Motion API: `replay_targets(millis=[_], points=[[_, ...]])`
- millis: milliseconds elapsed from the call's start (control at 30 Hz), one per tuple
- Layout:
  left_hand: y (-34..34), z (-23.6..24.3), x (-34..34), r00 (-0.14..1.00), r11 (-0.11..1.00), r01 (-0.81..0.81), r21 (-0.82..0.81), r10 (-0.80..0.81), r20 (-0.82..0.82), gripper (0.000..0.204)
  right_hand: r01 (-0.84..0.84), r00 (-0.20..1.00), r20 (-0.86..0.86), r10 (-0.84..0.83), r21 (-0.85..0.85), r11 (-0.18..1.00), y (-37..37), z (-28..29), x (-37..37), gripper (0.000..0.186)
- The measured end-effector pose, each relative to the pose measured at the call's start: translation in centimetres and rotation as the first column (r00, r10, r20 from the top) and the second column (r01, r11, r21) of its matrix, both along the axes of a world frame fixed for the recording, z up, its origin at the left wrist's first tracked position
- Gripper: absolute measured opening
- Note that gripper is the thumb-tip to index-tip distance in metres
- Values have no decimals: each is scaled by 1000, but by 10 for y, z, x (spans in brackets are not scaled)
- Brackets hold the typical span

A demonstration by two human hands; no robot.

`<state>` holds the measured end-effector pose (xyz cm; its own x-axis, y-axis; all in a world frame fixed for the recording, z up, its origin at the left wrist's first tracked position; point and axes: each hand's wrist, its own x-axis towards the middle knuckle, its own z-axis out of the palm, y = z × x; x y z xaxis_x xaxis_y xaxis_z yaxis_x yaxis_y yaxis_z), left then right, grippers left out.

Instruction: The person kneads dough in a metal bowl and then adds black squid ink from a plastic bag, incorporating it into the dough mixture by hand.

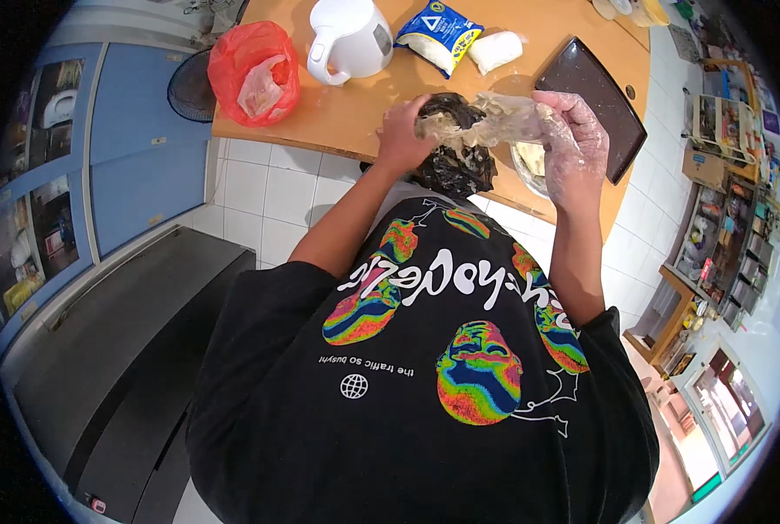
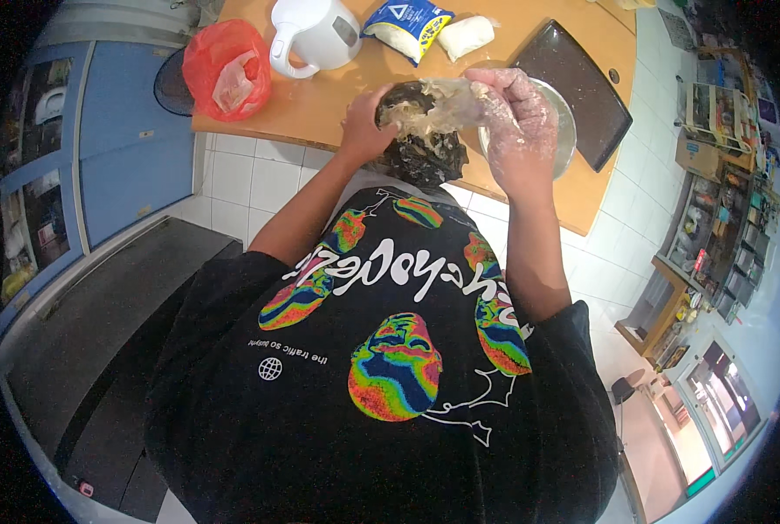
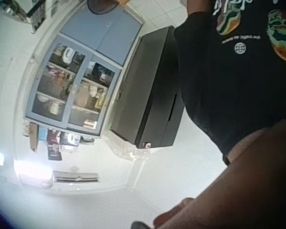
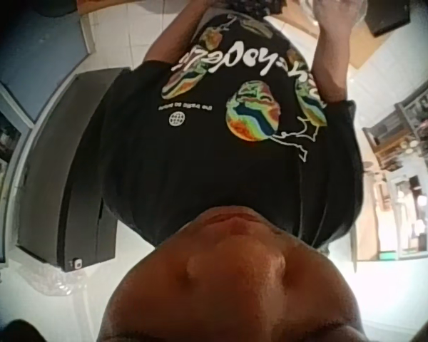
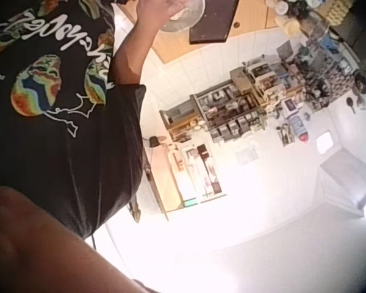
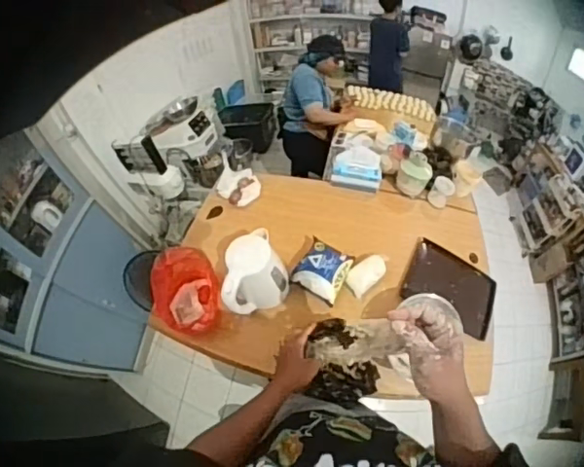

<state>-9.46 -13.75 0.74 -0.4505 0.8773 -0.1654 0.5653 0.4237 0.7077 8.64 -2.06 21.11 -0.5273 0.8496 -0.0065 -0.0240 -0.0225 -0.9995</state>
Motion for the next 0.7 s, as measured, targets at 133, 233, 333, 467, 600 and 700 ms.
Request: replay_targets(millis=[133,233,333,467,600,700], points=[[12,19,14,967,913,239,331,-256,8,70,14,994,-111,-26,-109,994,1,3,-2,13],[18,13,19,929,902,250,351,-326,175,56,51,986,-150,-71,-128,990,4,4,-5,13],[18,16,16,911,907,264,328,-346,222,43,113,985,-116,-129,-140,984,12,4,-1,14],[1,0,2,897,918,196,344,-310,315,35,164,985,-26,-170,-163,973,23,-9,7,14],[-2,11,-2,850,945,266,189,-323,417,41,109,994,40,-103,-199,974,25,-49,11,15],[-1,11,9,974,985,156,78,-166,154,48,111,991,100,-89,-248,962,17,-63,4,15]])
